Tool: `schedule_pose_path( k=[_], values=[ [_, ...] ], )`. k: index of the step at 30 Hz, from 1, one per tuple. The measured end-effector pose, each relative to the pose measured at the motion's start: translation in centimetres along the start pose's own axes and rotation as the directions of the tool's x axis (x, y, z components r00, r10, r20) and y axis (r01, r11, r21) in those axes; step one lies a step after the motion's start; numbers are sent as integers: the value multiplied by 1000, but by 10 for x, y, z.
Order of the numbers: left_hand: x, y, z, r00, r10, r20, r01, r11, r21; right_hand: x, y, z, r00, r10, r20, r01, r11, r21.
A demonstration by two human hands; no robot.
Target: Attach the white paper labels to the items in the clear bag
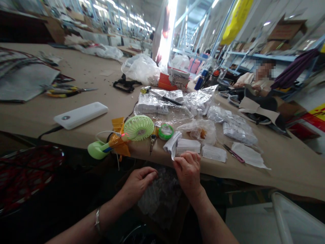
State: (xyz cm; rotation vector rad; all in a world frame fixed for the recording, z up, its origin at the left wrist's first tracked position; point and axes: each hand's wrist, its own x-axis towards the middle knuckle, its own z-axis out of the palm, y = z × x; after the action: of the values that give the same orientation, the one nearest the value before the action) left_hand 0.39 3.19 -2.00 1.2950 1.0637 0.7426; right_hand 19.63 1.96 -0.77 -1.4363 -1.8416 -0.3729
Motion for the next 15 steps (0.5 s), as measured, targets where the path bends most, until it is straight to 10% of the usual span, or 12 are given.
schedule_pose_path(
  k=[6, 15],
  values=[
    [4, 26, 20, 967, -157, 199, 244, 793, -559, -19, -36, -13, 982, -149, 119, 135, 984, 120],
    [6, 18, 25, 942, -290, 171, 335, 756, -562, -18, -17, -22, 980, -102, 170, 83, 990, 113]
  ],
)
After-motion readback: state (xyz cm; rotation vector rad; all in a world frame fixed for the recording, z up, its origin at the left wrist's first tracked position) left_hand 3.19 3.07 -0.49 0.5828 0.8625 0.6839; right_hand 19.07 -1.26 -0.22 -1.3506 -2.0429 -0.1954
